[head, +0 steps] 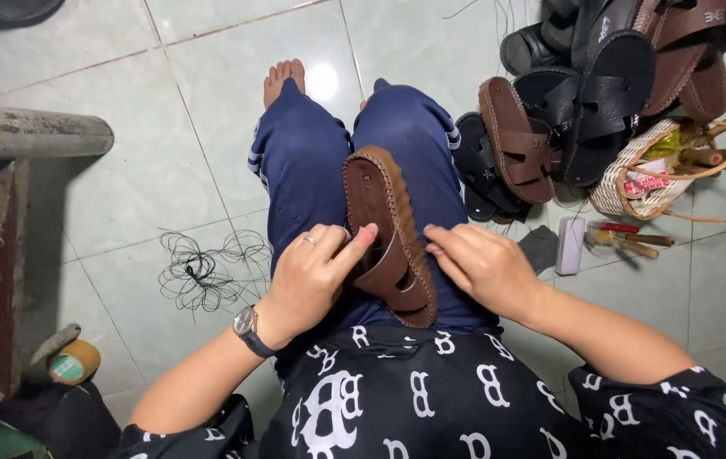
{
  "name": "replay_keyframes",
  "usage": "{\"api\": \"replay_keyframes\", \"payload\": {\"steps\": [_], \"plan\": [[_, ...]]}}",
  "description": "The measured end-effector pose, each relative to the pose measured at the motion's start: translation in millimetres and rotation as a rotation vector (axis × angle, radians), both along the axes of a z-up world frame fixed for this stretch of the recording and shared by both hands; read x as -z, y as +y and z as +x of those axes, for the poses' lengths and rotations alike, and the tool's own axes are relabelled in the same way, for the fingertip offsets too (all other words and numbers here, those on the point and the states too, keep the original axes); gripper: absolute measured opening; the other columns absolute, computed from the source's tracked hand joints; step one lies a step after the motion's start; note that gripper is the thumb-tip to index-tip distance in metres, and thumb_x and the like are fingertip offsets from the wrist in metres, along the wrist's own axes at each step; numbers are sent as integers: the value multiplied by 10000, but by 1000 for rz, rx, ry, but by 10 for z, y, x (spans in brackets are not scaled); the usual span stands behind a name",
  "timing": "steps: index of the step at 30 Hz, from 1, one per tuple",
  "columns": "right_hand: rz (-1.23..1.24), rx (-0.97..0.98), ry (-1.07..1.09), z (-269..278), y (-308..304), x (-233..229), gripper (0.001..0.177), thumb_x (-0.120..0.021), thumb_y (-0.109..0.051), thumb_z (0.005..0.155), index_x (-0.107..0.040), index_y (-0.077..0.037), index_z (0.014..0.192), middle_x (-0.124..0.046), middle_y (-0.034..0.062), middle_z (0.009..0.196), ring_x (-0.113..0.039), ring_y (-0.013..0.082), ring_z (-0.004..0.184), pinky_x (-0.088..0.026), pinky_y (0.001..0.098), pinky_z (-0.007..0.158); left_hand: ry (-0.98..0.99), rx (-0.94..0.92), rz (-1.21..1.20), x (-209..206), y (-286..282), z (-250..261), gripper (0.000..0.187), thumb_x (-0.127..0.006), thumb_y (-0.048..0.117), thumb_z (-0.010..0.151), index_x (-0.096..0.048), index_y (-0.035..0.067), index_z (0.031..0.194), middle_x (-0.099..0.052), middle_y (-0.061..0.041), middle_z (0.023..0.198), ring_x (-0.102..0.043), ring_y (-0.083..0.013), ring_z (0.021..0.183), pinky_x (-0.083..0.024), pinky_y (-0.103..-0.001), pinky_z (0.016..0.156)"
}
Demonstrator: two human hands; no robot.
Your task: Hand-stitching the upper strap of a brown sandal to the sole using a needle and thread.
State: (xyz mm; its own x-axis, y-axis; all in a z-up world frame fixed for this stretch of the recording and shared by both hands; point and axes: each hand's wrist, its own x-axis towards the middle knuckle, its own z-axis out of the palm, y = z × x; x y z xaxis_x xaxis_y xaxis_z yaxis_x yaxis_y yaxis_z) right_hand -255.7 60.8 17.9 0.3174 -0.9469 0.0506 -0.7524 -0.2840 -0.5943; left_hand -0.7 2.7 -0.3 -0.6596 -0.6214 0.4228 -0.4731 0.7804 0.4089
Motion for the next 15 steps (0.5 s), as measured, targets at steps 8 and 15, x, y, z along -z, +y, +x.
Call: {"api": "replay_keyframes", "payload": {"steps": [8, 15], "plan": [[483, 494, -990, -336, 180, 2, 83, -656, 33, 721, -672, 28, 802, -515, 185, 582, -547, 203, 431, -451, 307, 389, -275, -357, -413, 178, -588, 1032, 314, -495, -95, 944, -706, 35, 1137, -522, -92, 773, -464, -210, 638, -413, -282, 587], [95, 58, -790, -228, -167, -325, 58, -621, 78, 783, -667, 43, 790, -610, 330, 1130, -718, 273, 778, -593, 403, 733, -313, -331, -289, -197, -307, 303, 198, -549, 7, 902, -652, -33, 1067, -565, -202, 1053, -563, -362, 1029, -472, -420, 869]]}}
